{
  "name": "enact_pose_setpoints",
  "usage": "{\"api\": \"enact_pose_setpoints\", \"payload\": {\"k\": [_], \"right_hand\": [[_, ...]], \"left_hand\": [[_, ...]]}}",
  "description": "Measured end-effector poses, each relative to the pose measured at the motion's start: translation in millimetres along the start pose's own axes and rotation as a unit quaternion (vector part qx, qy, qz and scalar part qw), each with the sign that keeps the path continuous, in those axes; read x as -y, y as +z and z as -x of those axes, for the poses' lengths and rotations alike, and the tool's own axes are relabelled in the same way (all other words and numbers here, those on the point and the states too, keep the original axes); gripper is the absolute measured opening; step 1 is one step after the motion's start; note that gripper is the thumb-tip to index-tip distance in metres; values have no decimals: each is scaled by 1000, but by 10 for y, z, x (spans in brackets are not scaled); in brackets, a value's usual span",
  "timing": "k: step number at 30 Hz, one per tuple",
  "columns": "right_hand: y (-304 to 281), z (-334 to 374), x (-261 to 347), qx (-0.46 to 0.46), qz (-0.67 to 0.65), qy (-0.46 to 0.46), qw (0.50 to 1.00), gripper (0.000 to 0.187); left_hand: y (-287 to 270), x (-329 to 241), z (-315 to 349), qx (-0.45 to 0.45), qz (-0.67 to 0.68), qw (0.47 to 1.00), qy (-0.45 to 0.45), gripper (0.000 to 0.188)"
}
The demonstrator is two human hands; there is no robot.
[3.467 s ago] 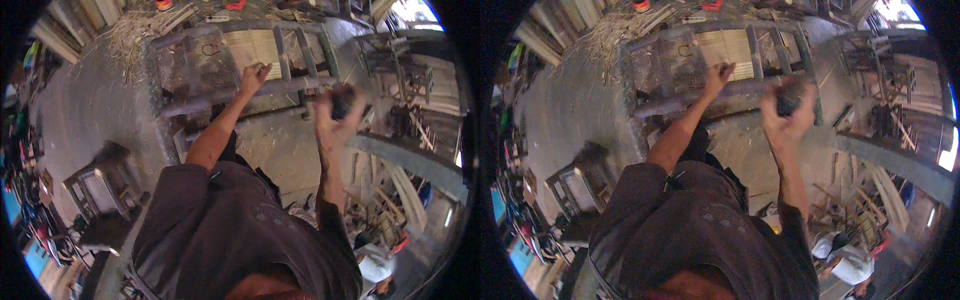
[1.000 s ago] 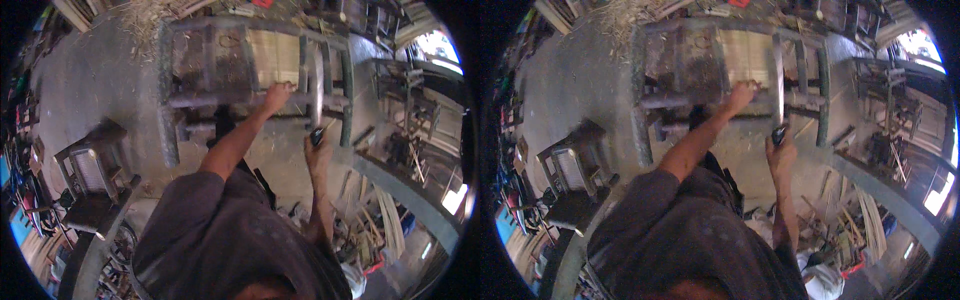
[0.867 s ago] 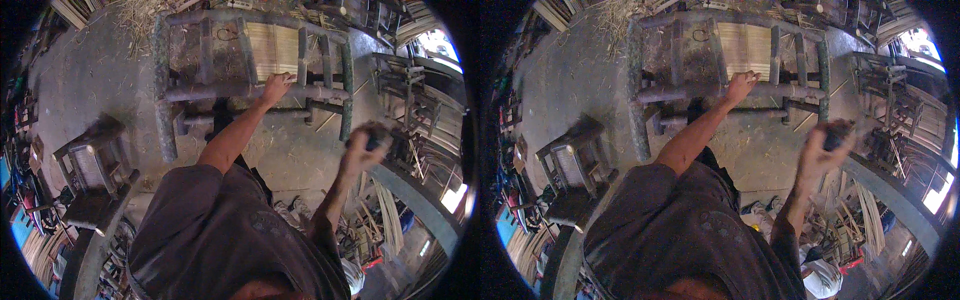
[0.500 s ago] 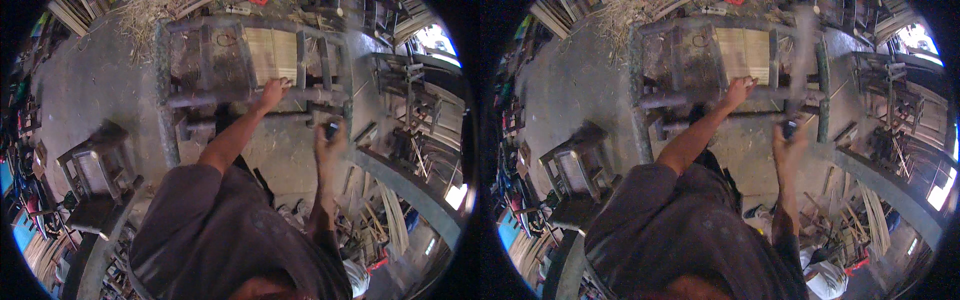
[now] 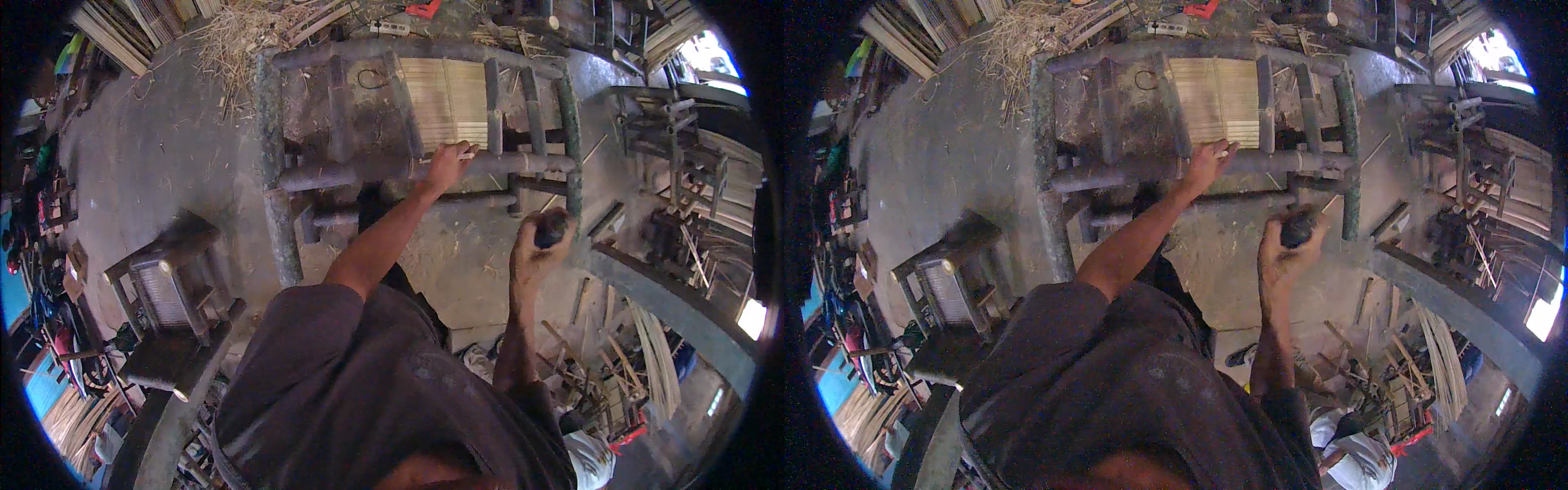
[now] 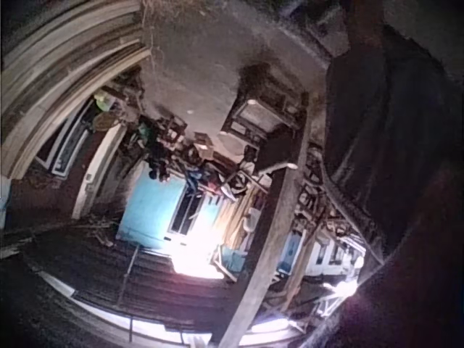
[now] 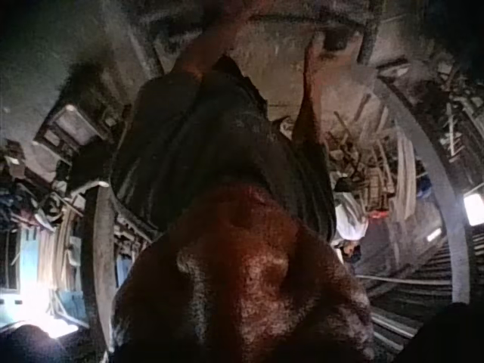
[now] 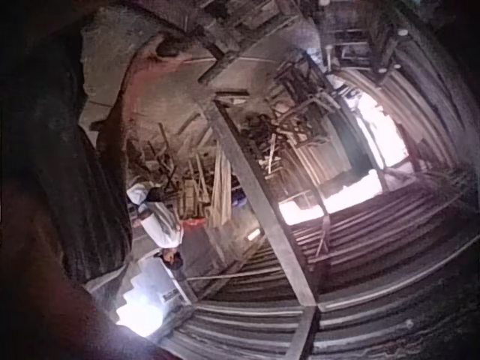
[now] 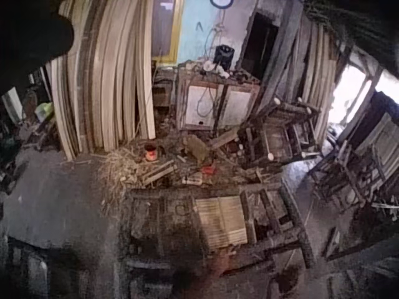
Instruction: The person uses a machete to shave and shape thin bamboo strips over a wooden chair frame. They repeatedly hold the strips with one hand and draw the blade along them to smooth the edges, occasionally placing finished pieces on the chair seat.
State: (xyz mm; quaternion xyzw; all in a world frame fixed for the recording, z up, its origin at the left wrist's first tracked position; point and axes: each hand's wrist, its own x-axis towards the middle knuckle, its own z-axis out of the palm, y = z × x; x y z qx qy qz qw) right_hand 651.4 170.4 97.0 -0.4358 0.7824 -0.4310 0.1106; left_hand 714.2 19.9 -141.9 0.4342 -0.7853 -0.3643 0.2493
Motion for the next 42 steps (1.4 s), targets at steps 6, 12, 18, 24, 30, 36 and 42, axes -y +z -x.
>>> {"api": "enact_pose_setpoints", "payload": {"k": [6, 12, 18, 24, 30, 36, 42], "right_hand": [[314, 334, -247, 217, 317, 150, 911, 33], [317, 541, -534, 198, 254, 116, 940, 40], [668, 738, -813, 29, -80, 97, 992, 33], [1461, 923, -1466, -53, -237, 313, 918, 34], [2247, 1126, -1905, 10, -301, 411, 860, 28], [2579, 1091, -1973, 59, -157, 347, 923, 43], [2473, 1001, -1816, 16, -100, 394, 913, 38]], "left_hand": [[147, 155, 48, -108, 372, 922, 18, 13], [-104, 107, 60, -29, 211, 975, -69, 29], [-891, -213, 192, -47, 96, 994, 20, 44], [-1206, -234, 183, 85, 143, 984, 65, 28], [-1301, -192, 174, 118, 116, 986, -6, 19], [-1326, -156, 156, 135, 157, 978, 30, 29], [-1363, -150, 137, 131, 179, 975, 27, 18]]}}
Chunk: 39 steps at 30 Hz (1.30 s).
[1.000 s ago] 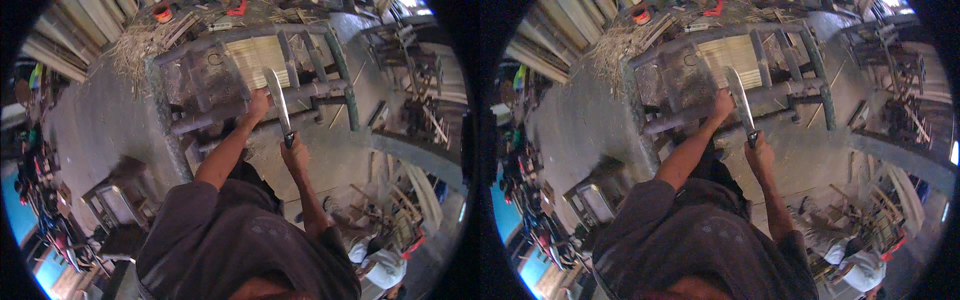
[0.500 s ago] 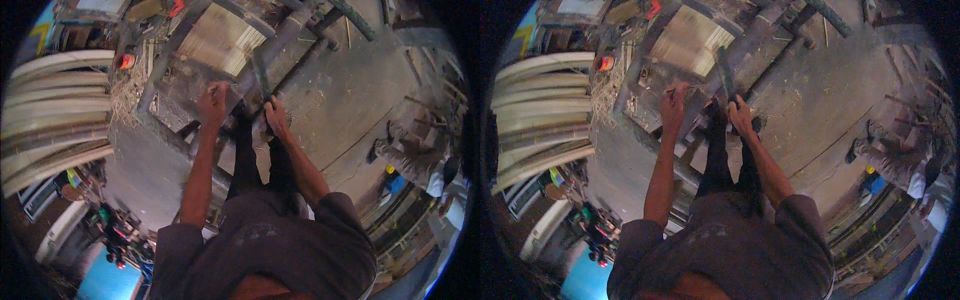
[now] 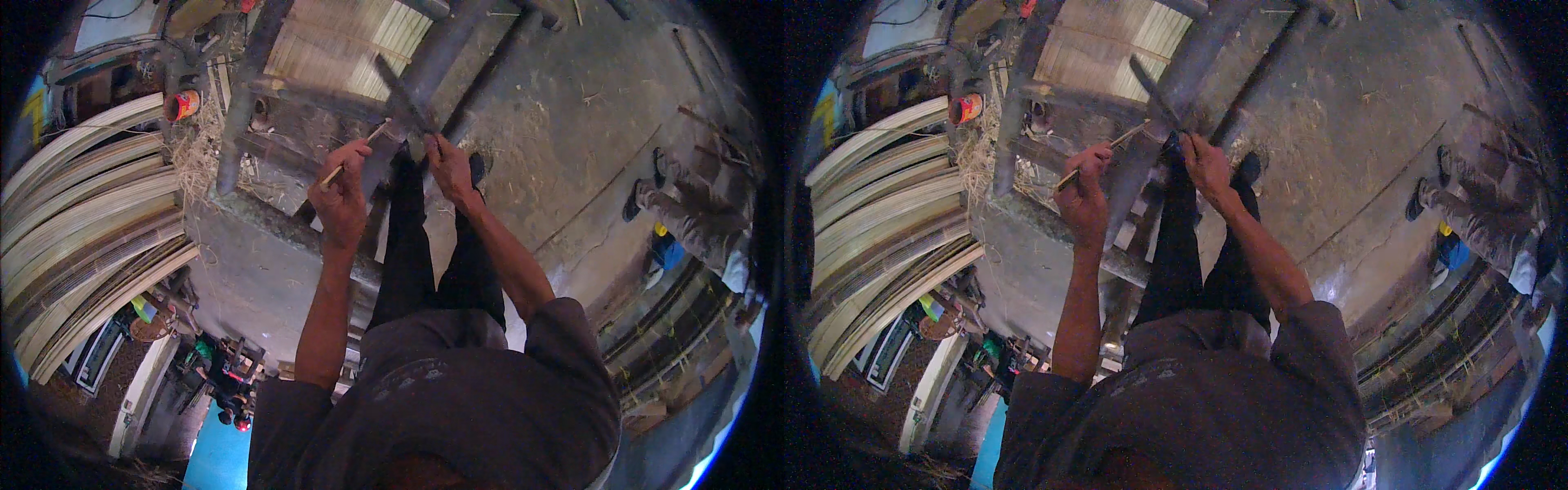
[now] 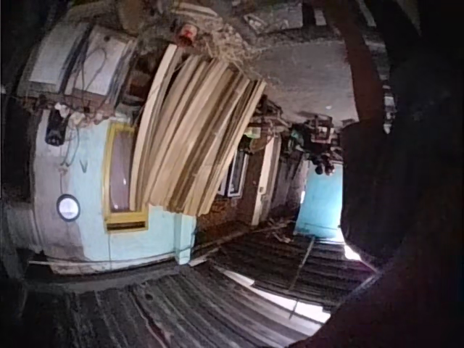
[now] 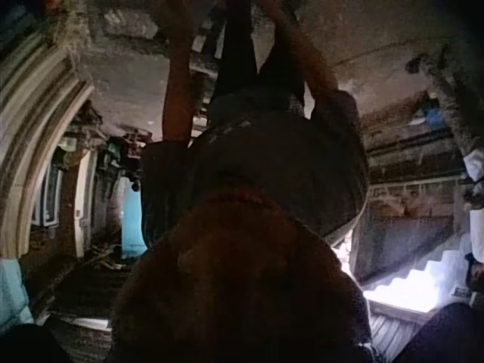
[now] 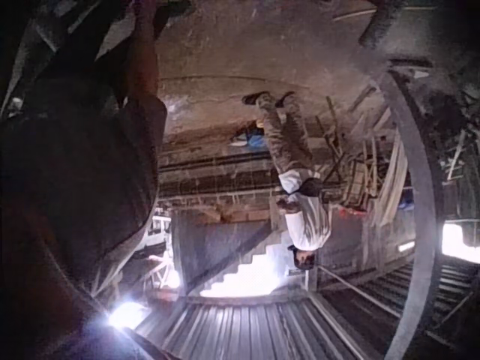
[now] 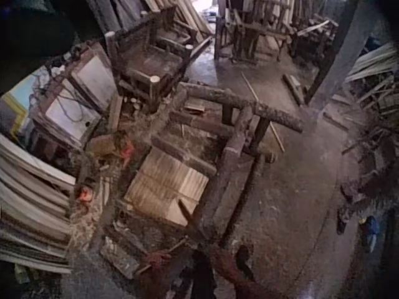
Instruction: The person uses a machete to shave and shape thin bamboo strips over a wooden chair frame. They repeatedly hold the strips with one hand and draw the blade along them to smooth the edges, occasionally placing finished pieces on the chair seat.
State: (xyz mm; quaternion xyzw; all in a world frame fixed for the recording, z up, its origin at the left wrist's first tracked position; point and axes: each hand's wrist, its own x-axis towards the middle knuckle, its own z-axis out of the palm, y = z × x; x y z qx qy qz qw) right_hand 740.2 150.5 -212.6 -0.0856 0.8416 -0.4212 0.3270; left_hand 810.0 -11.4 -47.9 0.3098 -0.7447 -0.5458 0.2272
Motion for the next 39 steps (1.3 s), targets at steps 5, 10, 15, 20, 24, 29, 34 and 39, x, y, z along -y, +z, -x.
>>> {"api": "enact_pose_setpoints", "payload": {"k": [5, 10, 15, 20, 24, 29, 34, 39], "right_hand": [[120, -72, 43, -26, 104, -54, 993, 39], [83, -227, -113, 123, -92, 53, 987, 45], [-51, -192, -188, 86, -74, -9, 994, 50], [-16, -52, -163, 68, -162, 115, 978, 50], [45, 15, -231, 117, -41, 81, 989, 49], [80, 84, -345, 83, -76, 74, 991, 47], [29, 152, -338, 64, -150, 161, 973, 42], [-149, 382, -418, -65, -150, 32, 986, 35]], "left_hand": [[-24, 29, 34, 6, 14, 1000, 2, 17], [-196, 135, 168, 10, -44, 999, 29, 28], [-370, 346, 406, -76, 116, 990, -22, 28], [-459, 479, 478, -114, 154, 980, -47, 32], [-519, 508, 455, -168, 171, 965, -105, 34], [-651, 643, 473, -193, 199, 953, -121, 33], [-592, 454, 189, -196, 142, 954, -179, 34], [585, -392, -38, 300, -26, 949, 96, 23]]}}
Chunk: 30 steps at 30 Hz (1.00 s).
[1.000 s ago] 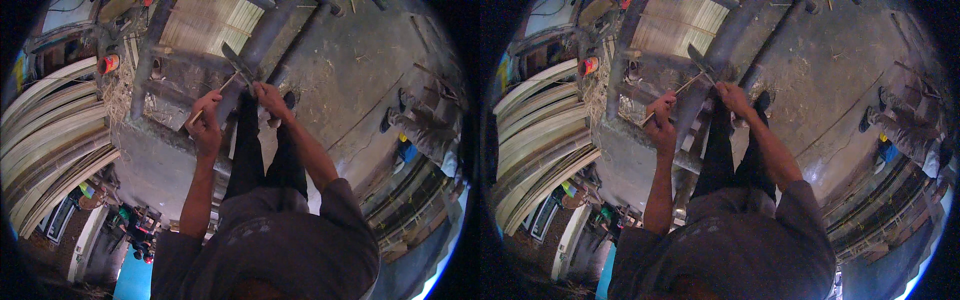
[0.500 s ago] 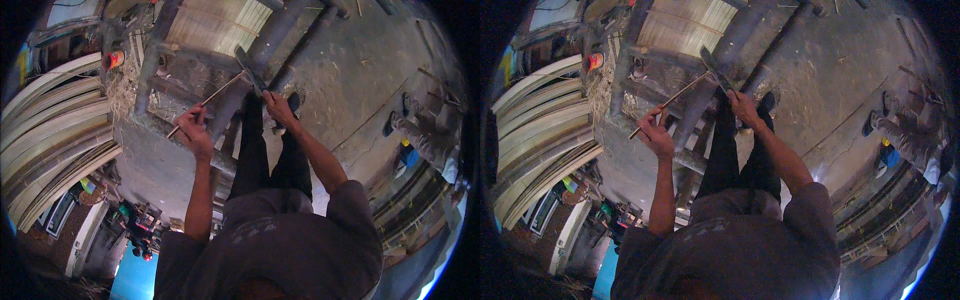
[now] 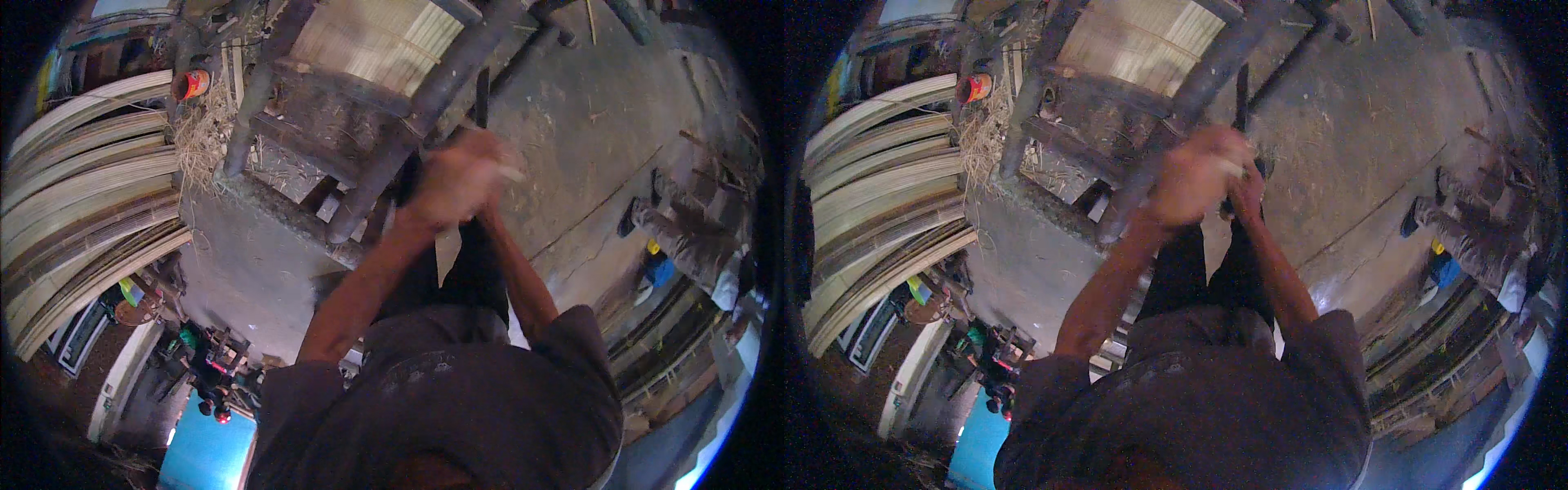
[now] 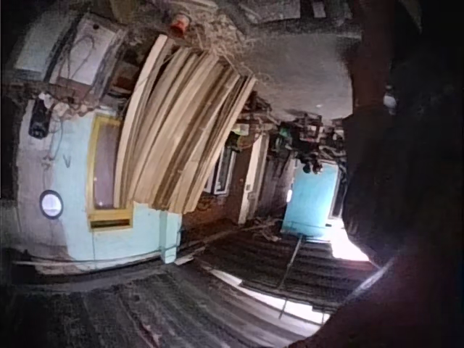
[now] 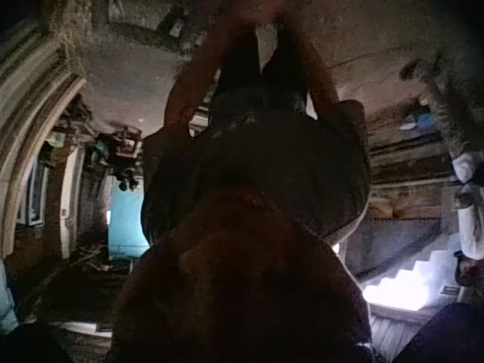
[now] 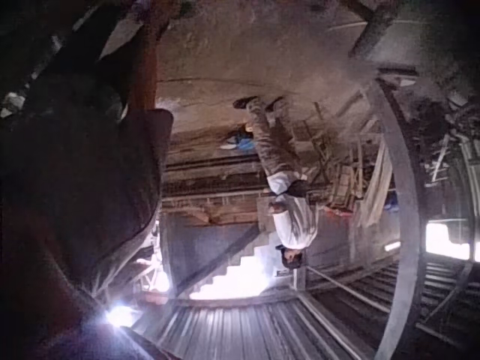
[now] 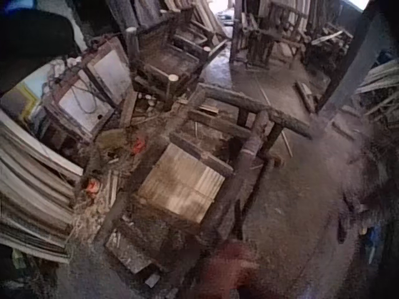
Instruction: The person uses a machete to shave and shape thin bamboo strips over a wooden chair frame. They repeatedly hold the strips with one hand and draw the blade along them to smooth the edges, occasionally placing finished pieces on the chair seat.
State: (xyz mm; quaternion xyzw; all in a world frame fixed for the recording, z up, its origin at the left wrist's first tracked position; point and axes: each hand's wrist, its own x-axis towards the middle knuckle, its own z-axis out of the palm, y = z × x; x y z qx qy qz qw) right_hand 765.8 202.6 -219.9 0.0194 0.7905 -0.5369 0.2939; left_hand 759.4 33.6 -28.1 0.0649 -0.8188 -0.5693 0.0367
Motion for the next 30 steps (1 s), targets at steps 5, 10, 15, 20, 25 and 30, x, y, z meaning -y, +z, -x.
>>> {"api": "enact_pose_setpoints", "payload": {"k": [5, 10, 15, 20, 25, 30], "right_hand": [[-91, 382, -79, 57, 189, -50, 979, 61], [474, 579, 140, 166, 141, -159, 963, 69], [1046, 443, 318, 175, 274, -111, 939, 70], [1097, 398, 226, 82, 262, -143, 951, 68], [1036, 401, 138, 61, 221, -153, 961, 66], [834, 346, 158, 200, 401, -14, 894, 67]], "left_hand": [[539, -669, -177, -32, -5, 989, 146, 19], [351, -639, 163, -58, 6, 994, 93, 19], [259, -467, 434, -35, -10, 997, 64, 18], [139, -360, 580, -7, -20, 999, 29, 16], [95, -364, 575, -20, -12, 999, 26, 15], [46, -345, 603, -27, -6, 999, 44, 12]]}}
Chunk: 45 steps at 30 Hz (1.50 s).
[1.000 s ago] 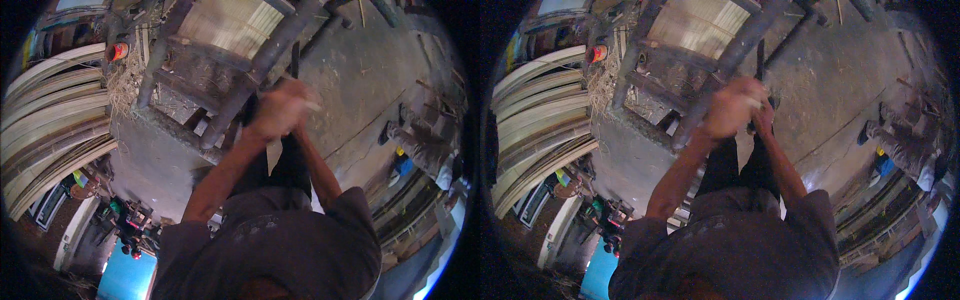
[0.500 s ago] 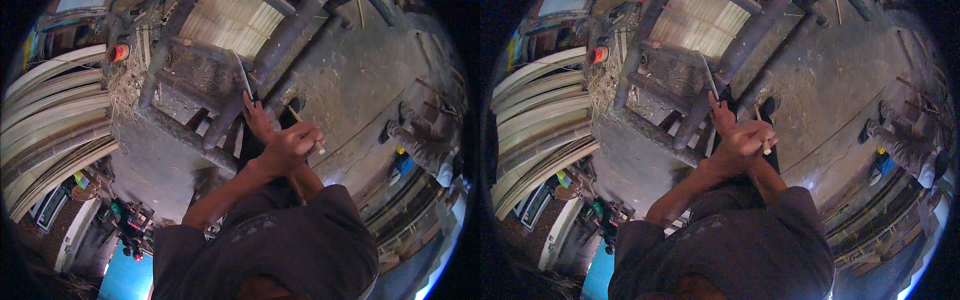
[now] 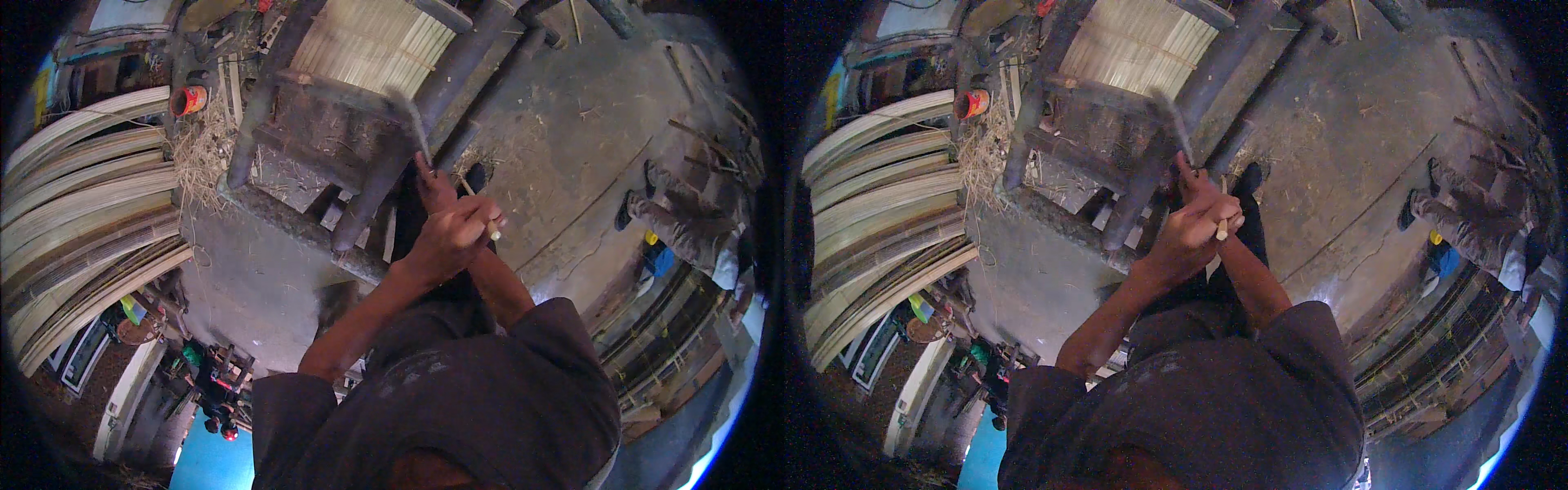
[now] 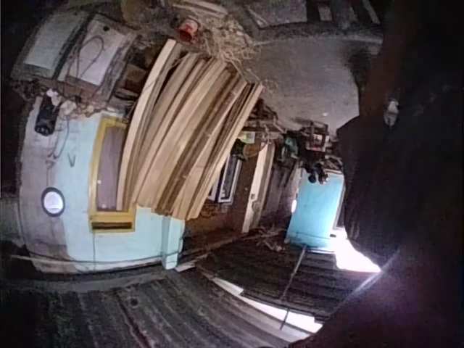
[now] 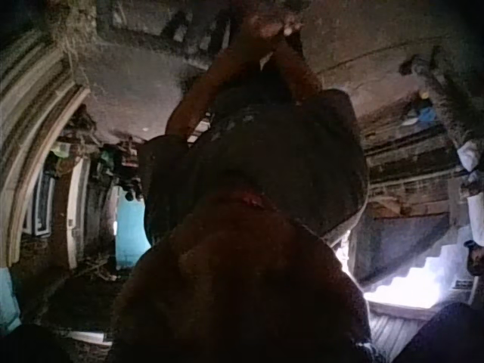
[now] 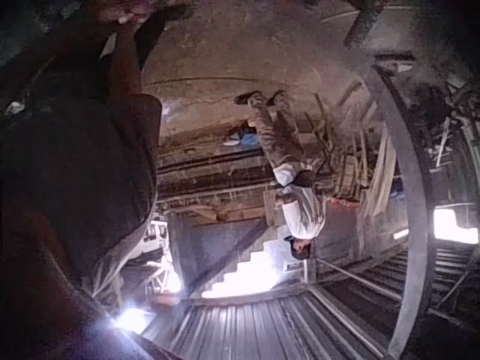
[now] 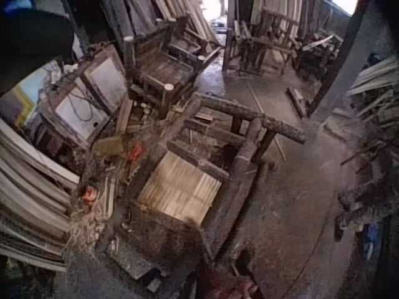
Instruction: The person uses a machete to shave and shape thin bamboo strips over a wooden chair frame. They repeatedly hold the strips with one hand and draw the blade along them to smooth the edges, occasionally placing finished pieces on the chair seat.
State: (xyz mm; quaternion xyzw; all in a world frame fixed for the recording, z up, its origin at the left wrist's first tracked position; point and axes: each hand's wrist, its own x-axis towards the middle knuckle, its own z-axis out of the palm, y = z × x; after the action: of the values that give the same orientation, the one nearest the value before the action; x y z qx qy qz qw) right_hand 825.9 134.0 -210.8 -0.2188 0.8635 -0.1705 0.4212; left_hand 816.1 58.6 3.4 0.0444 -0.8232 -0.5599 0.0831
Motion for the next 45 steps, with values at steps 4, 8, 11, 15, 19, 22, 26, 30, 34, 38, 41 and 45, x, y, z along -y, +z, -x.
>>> {"api": "enact_pose_setpoints", "payload": {"k": [4, 8, 11, 15, 19, 22, 26, 30, 34, 38, 41, 45], "right_hand": [[-255, 235, -196, -137, -123, -130, 974, 81], [-569, 603, -387, -205, -228, -150, 940, 73], [-830, 885, -569, -232, -186, 50, 953, 59], [-1174, 1414, -866, -285, -337, -8, 897, 53], [-1655, 1925, -1079, -229, -531, 56, 814, 57], [-2109, 2200, -1191, -297, -616, 12, 730, 59], [-2642, 2527, -1487, -380, -675, -6, 633, 53], [-2898, 2765, -1914, -415, -666, 17, 620, 53], [-3005, 2710, -2172, -381, -656, 4, 652, 53], [-3273, 2374, -2304, -358, -624, -31, 694, 55], [-3682, 2048, -2479, -343, -619, -49, 705, 56], [-4400, 1595, -2813, -362, -601, 30, 712, 62]], "left_hand": [[-83, -55, 72, -30, 53, 998, -28, 10], [-154, -205, 87, -71, 141, 978, -136, 22], [-146, -249, 28, -178, 294, 919, -191, 29], [98, -198, -28, -251, 491, 797, -247, 32], [685, -214, -35, -186, 557, 771, -246, 32], [1178, -359, -77, -130, 597, 742, -275, 32], [1592, -653, -217, 38, 599, 739, -306, 34], [1749, -1000, -507, 286, 320, 856, -288, 37], [2033, -1269, -954, 174, -9, 982, 72, 33], [2443, -1210, -1441, 228, -115, 945, 206, 31], [2666, -1035, -1802, 319, -42, 942, 97, 30], [2900, -917, -2618, 95, 15, 992, 78, 27]]}}
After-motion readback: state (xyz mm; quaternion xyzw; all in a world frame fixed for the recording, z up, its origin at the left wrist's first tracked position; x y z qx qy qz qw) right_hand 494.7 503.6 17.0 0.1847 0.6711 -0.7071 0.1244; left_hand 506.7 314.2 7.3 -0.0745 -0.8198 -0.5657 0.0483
